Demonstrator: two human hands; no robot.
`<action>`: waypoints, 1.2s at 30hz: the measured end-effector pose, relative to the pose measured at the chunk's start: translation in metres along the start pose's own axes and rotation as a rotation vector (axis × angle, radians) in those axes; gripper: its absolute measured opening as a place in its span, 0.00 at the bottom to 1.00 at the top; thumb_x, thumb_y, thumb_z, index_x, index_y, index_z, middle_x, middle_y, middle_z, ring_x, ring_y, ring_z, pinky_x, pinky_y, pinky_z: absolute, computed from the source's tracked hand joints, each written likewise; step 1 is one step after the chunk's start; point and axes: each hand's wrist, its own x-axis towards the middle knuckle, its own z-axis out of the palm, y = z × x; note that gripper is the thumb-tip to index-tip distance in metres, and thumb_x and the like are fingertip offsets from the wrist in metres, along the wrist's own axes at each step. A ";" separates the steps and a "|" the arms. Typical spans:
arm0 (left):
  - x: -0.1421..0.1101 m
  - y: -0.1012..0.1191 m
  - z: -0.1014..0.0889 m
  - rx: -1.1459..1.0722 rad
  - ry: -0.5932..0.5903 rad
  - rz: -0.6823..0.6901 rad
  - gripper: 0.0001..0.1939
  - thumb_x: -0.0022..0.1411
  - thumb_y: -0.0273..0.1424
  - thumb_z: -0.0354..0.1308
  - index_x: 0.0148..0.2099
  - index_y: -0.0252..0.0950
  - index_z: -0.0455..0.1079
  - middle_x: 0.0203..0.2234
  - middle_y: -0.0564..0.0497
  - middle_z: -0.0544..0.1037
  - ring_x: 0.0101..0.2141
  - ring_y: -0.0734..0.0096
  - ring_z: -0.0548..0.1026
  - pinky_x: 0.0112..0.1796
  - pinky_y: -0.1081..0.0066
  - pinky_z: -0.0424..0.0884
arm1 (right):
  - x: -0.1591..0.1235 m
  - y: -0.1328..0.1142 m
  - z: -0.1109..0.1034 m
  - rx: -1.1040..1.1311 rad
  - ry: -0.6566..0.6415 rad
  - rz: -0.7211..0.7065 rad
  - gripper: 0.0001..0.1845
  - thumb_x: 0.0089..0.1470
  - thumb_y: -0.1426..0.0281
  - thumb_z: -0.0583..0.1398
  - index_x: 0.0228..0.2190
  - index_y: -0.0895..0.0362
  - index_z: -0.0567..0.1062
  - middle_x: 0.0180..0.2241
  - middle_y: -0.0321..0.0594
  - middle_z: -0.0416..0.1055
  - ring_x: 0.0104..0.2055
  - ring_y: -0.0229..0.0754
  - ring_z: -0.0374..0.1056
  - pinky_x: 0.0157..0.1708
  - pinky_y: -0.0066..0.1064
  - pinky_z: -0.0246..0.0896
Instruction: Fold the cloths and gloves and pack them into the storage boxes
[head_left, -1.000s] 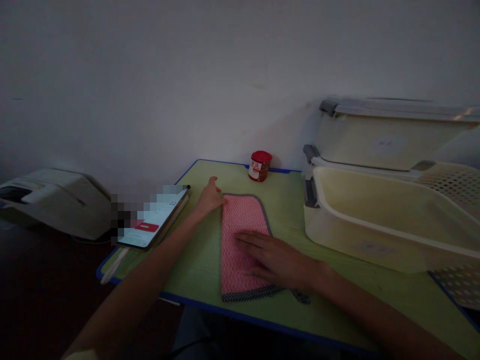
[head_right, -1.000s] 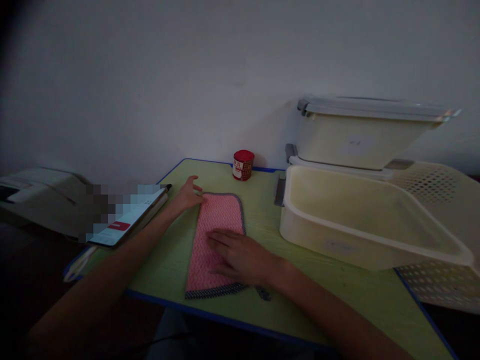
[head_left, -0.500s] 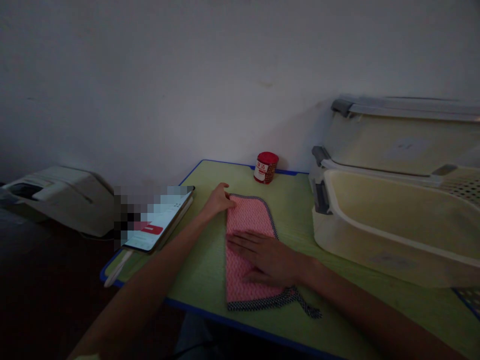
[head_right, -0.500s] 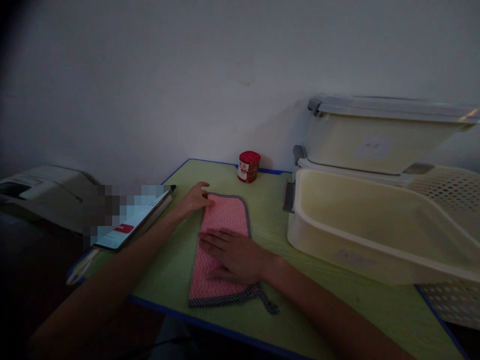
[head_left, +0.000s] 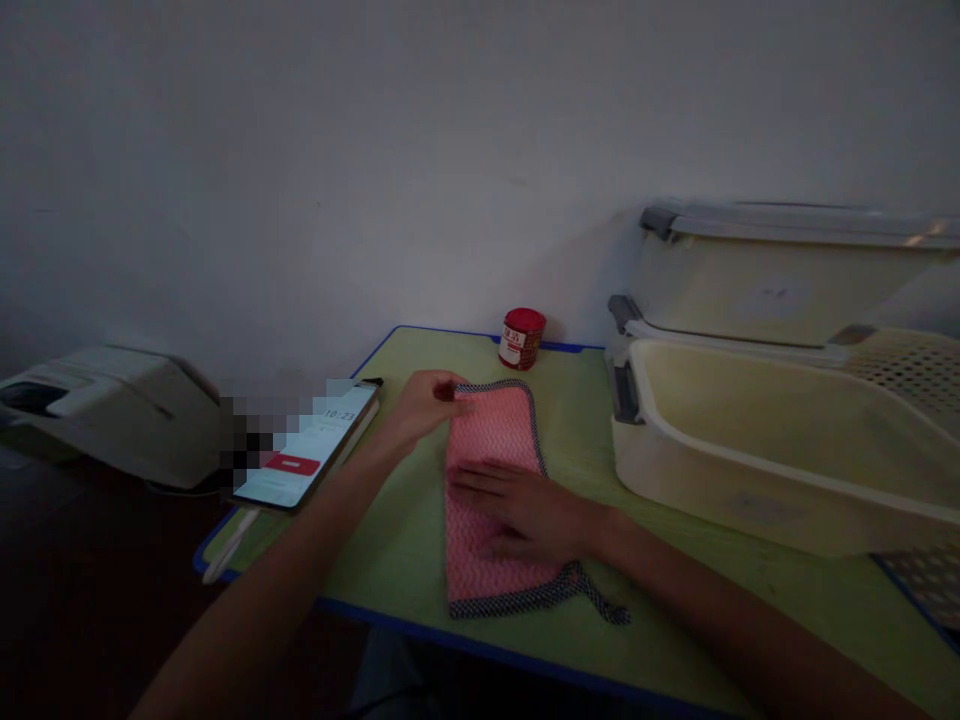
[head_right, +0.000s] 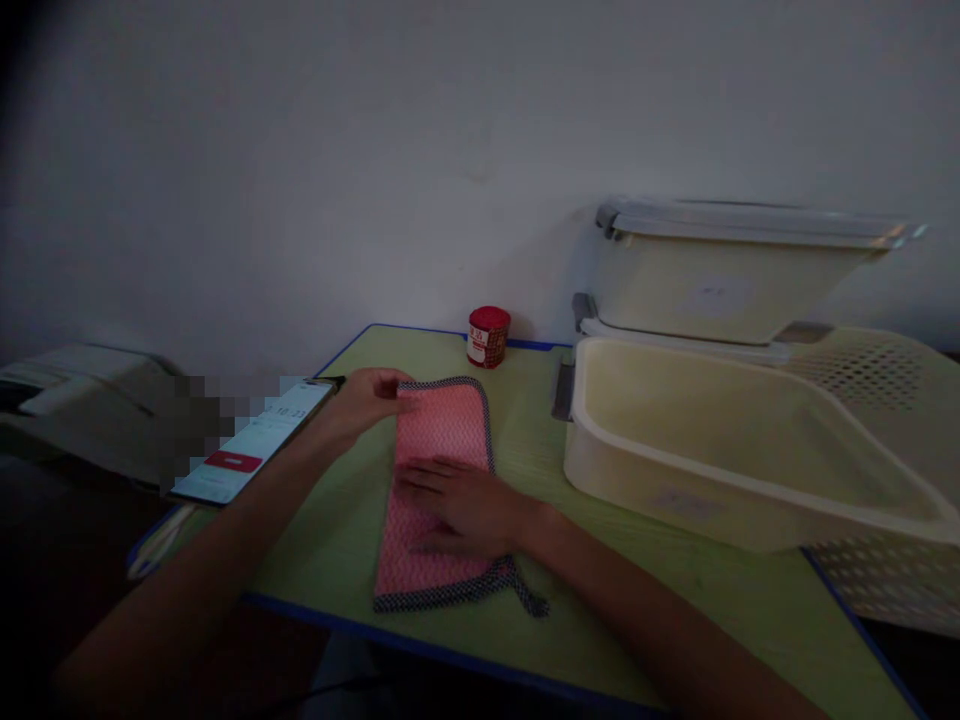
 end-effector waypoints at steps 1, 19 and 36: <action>-0.006 0.005 0.000 -0.012 0.000 0.008 0.10 0.39 0.27 0.64 0.28 0.31 0.71 0.19 0.56 0.72 0.24 0.74 0.70 0.29 0.74 0.65 | -0.001 0.000 0.001 0.022 0.051 -0.018 0.30 0.56 0.60 0.55 0.54 0.67 0.62 0.58 0.55 0.57 0.62 0.47 0.51 0.59 0.39 0.47; -0.088 0.017 0.011 0.314 -0.049 0.542 0.13 0.49 0.13 0.52 0.29 0.34 0.72 0.25 0.54 0.71 0.28 0.75 0.71 0.29 0.76 0.66 | -0.036 -0.024 -0.042 -0.156 0.776 0.251 0.09 0.52 0.81 0.55 0.32 0.58 0.71 0.30 0.39 0.71 0.27 0.35 0.68 0.24 0.25 0.65; -0.135 -0.022 0.008 0.705 -0.124 1.007 0.08 0.65 0.23 0.46 0.38 0.32 0.66 0.32 0.46 0.74 0.37 0.69 0.72 0.37 0.70 0.72 | -0.078 -0.031 0.002 -0.252 0.511 -0.055 0.10 0.60 0.75 0.52 0.32 0.62 0.72 0.32 0.42 0.77 0.29 0.35 0.72 0.26 0.26 0.66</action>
